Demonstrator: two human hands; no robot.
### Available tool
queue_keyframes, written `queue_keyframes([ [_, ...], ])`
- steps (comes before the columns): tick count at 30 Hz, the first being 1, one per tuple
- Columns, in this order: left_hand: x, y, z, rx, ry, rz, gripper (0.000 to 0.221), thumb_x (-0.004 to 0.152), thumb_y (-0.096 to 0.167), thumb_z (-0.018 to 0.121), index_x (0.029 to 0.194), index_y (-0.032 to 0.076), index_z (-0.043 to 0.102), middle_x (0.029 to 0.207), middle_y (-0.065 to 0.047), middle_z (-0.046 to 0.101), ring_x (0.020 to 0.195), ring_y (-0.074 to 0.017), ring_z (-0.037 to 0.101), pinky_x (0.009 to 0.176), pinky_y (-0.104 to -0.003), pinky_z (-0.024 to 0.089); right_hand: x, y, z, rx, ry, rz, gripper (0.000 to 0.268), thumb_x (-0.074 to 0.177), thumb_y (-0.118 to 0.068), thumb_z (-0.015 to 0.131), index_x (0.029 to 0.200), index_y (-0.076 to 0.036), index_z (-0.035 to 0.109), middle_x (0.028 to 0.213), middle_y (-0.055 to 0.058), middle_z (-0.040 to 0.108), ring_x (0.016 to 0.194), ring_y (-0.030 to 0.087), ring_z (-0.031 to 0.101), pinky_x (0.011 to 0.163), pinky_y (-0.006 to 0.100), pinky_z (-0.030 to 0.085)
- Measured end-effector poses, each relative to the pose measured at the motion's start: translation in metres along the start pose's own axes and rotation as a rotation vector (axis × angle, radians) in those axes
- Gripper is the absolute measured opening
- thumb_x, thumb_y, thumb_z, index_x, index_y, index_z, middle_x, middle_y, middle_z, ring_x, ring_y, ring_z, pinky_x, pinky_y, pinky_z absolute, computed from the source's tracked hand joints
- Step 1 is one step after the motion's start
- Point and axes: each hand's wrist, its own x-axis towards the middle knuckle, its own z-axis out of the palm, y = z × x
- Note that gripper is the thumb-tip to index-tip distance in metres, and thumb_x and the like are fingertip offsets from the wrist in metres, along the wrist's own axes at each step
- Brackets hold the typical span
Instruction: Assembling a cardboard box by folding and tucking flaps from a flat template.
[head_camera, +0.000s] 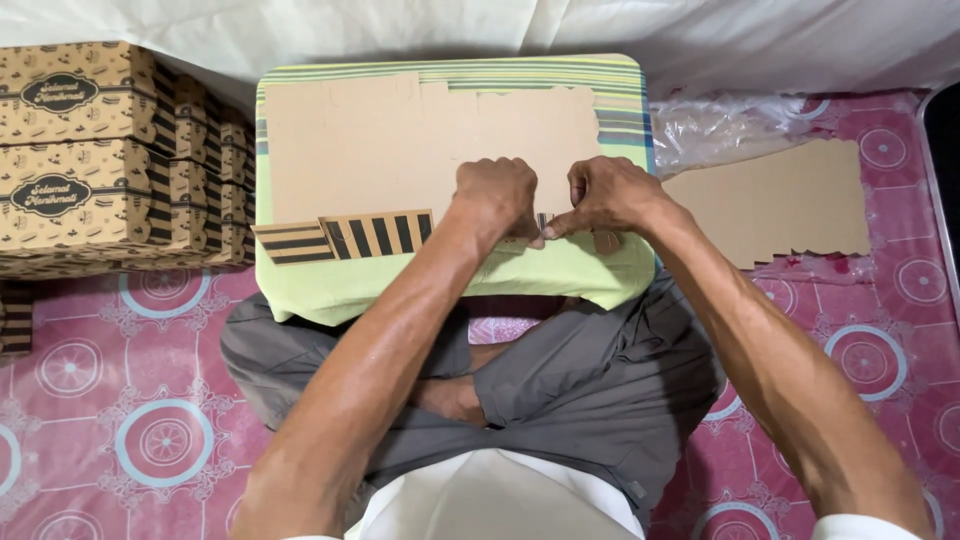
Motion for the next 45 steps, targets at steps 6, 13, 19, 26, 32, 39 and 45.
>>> queue_keyframes([
  [6, 0.023, -0.005, 0.018, 0.000, 0.027, -0.142, 0.023, 0.081, 0.014, 0.078, 0.104, 0.010, 0.077, 0.093, -0.007, 0.078, 0.098, -0.0285, 0.074, 0.082, -0.053, 0.058, 0.006, 0.011, 0.000, -0.059, -0.039, 0.071, 0.042, 0.063, -0.038, 0.096, 0.087, -0.013, 0.073, 0.087, 0.012, 0.073, 0.096, 0.037, 0.072, 0.079, 0.048, 0.055],
  [13, 0.020, -0.018, 0.013, -0.070, 0.054, 0.035, 0.025, 0.073, 0.020, 0.090, 0.093, 0.008, 0.079, 0.081, -0.014, 0.076, 0.088, -0.0374, 0.076, 0.078, -0.057, 0.059, -0.048, 0.035, -0.009, 0.123, 0.086, -0.304, 0.043, 0.068, -0.023, 0.089, 0.100, -0.002, 0.069, 0.088, 0.018, 0.069, 0.088, 0.039, 0.070, 0.078, 0.052, 0.053],
  [19, 0.027, -0.019, 0.013, -0.062, 0.025, 0.039, 0.031, 0.069, 0.025, 0.095, 0.090, 0.008, 0.080, 0.078, -0.016, 0.075, 0.085, -0.0402, 0.076, 0.077, -0.057, 0.059, -0.059, 0.066, 0.017, 0.053, 0.306, -0.573, 0.041, 0.079, -0.031, 0.088, 0.109, -0.012, 0.068, 0.095, 0.008, 0.051, 0.086, 0.033, 0.064, 0.077, 0.047, 0.053],
  [26, 0.021, -0.020, 0.007, -0.104, 0.032, 0.063, 0.038, 0.070, 0.024, 0.094, 0.096, 0.001, 0.078, 0.082, -0.021, 0.075, 0.088, -0.0445, 0.075, 0.076, -0.061, 0.059, -0.057, 0.071, 0.028, -0.654, 0.587, -0.954, 0.009, 0.096, -0.020, 0.060, 0.100, -0.011, 0.061, 0.098, 0.008, 0.056, 0.087, 0.027, 0.065, 0.073, 0.039, 0.052],
  [32, 0.025, -0.023, 0.016, -0.107, 0.042, 0.077, 0.044, 0.067, 0.027, 0.096, 0.096, 0.000, 0.077, 0.082, -0.023, 0.075, 0.089, -0.0463, 0.074, 0.077, -0.063, 0.058, -0.056, 0.072, 0.024, -0.312, 0.487, -0.819, 0.007, 0.095, -0.016, 0.066, 0.100, -0.011, 0.067, 0.101, 0.011, 0.063, 0.092, 0.034, 0.068, 0.078, 0.044, 0.054],
  [39, 0.024, -0.025, 0.015, -0.121, 0.062, 0.084, 0.042, 0.067, 0.026, 0.096, 0.094, 0.001, 0.077, 0.080, -0.022, 0.074, 0.087, -0.0464, 0.074, 0.076, -0.063, 0.058, -0.040, 0.043, -0.004, 0.032, 0.335, -0.235, 0.082, 0.070, -0.042, 0.092, 0.137, -0.012, 0.056, 0.156, 0.027, 0.033, 0.146, 0.055, 0.028, 0.111, 0.075, 0.024],
  [45, 0.021, -0.026, 0.015, -0.125, 0.076, 0.059, 0.050, 0.070, 0.026, 0.095, 0.106, -0.001, 0.074, 0.086, -0.023, 0.074, 0.092, -0.0464, 0.073, 0.078, -0.063, 0.058, -0.032, 0.033, -0.014, -0.069, 0.197, -0.048, 0.120, 0.066, -0.051, 0.091, 0.162, -0.014, 0.028, 0.167, 0.030, 0.012, 0.149, 0.059, 0.011, 0.109, 0.084, 0.009],
])
